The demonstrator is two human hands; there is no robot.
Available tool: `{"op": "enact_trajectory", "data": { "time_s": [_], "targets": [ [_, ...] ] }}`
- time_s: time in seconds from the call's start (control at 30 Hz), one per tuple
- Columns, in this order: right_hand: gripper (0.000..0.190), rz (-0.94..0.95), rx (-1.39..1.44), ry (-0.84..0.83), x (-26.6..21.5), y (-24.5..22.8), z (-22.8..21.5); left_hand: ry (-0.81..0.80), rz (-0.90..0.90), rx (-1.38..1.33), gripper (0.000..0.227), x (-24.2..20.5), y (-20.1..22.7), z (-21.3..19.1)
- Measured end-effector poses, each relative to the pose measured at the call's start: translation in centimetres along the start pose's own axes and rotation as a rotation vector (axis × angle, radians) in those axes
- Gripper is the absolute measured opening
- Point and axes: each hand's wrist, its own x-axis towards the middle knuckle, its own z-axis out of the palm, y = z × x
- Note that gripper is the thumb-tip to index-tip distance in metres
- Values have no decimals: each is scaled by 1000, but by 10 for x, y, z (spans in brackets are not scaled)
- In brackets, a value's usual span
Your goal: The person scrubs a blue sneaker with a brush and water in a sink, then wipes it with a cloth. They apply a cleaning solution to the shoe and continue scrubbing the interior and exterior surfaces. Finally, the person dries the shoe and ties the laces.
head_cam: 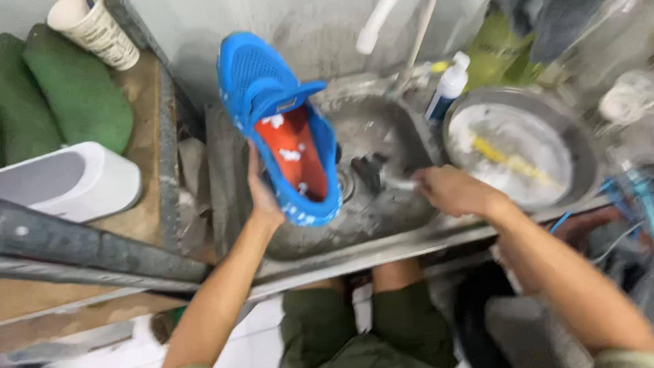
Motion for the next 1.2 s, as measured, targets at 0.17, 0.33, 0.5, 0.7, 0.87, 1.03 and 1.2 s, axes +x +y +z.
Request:
{"op": "enact_trajectory", "data": {
  "time_s": [0.17, 0.33, 0.5, 0.7, 0.87, 1.03, 1.2],
  "targets": [
    [32, 18, 383, 458, -41, -44, -12, 43, -37, 55, 65, -8, -5, 1],
    [29, 6, 69, 180, -52, -17, -14, 61, 7, 35, 65, -5, -10, 4],
    [46, -238, 816, 329, -124, -53, -54, -216, 126, 6, 66, 1, -9, -11],
    [34, -160, 437, 366, -135, -72, -42, -214, 49, 97, 51, 15, -16, -31],
    [11, -353, 234, 676, -79, -89, -32, -100, -94, 395, 84, -25, -31, 6],
    [8, -373, 267, 719, -88, -114, -33, -175, -104, 647, 92, -32, -7, 23],
    [11, -325, 239, 707, -68, -114, -41, -92, -106, 493, 98, -29, -22, 22]
  ]
}}
